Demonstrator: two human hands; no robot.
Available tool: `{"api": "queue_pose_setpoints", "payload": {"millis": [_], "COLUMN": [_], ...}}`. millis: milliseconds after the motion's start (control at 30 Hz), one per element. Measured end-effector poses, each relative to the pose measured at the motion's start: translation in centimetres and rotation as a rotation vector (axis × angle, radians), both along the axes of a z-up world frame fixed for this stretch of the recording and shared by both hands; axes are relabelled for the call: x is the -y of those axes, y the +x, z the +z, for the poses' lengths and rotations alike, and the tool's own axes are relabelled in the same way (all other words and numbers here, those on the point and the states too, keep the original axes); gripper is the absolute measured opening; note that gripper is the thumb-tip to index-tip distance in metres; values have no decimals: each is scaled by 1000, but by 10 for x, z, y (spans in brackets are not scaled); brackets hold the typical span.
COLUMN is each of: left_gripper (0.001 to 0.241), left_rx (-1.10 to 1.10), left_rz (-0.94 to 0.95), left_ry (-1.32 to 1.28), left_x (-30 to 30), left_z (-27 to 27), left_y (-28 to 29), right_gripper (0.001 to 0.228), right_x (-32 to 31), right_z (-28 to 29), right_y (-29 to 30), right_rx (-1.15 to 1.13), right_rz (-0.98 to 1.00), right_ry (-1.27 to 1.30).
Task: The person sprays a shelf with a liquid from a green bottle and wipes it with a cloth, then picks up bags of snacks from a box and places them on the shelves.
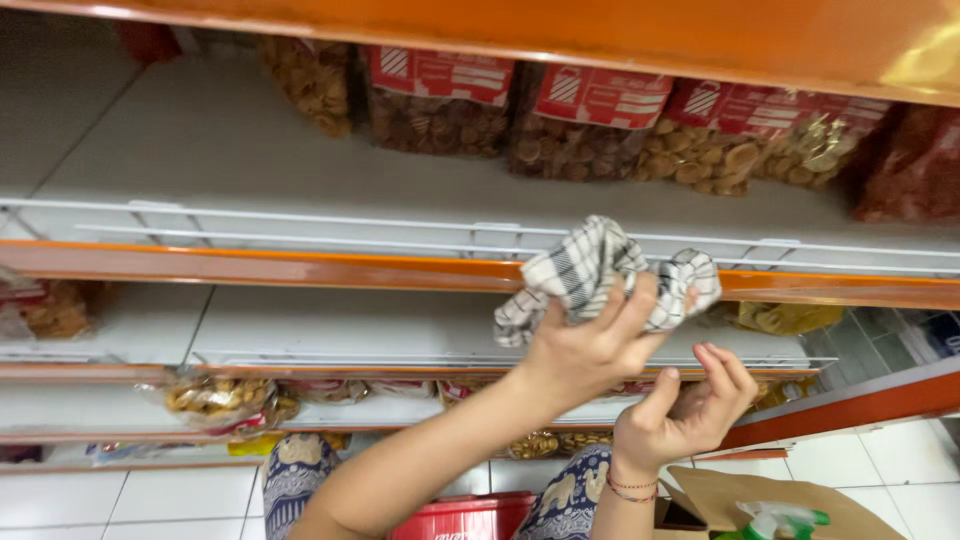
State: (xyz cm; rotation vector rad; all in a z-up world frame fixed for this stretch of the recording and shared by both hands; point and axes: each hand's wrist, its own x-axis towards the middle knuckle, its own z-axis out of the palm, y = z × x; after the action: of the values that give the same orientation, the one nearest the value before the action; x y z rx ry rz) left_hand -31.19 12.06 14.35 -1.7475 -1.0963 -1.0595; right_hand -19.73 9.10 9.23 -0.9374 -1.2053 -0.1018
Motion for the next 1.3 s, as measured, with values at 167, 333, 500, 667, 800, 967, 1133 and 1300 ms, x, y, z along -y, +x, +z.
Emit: {"api": "queue_pose_setpoints", "payload": {"millis": [167,333,500,667,800,967,1133,1300], "left_gripper": [34,44,50,61,66,68,62,35], "left_rx": [-2,-44,64,185,248,618,661,442], "left_rz": [64,264,248,304,417,387,345,72], "left_ry": [-52,-69,-183,-180,-118,71,240,205], "left_x": [17,51,83,101,111,101,59,24], "left_z": [-20,-17,-10,-15,-21,-37,-89,-135], "left_y": [-73,-171,-258,-324,-368,-395,-360,-306], "right_gripper": [27,24,23,30,36,38,40,41], "right_x": [5,7,4,2,3,-1,-4,-10], "right_z": [6,16,29,37,37,35,32,25], "right_y": [-39,-95,-147,-194,-224,-234,-232,-233], "right_rx": [47,129,330,523,613,605,567,573], "right_rz": [82,196,158,178,207,202,213,183], "right_ry": [17,46,105,131,106,92,60,70]}}
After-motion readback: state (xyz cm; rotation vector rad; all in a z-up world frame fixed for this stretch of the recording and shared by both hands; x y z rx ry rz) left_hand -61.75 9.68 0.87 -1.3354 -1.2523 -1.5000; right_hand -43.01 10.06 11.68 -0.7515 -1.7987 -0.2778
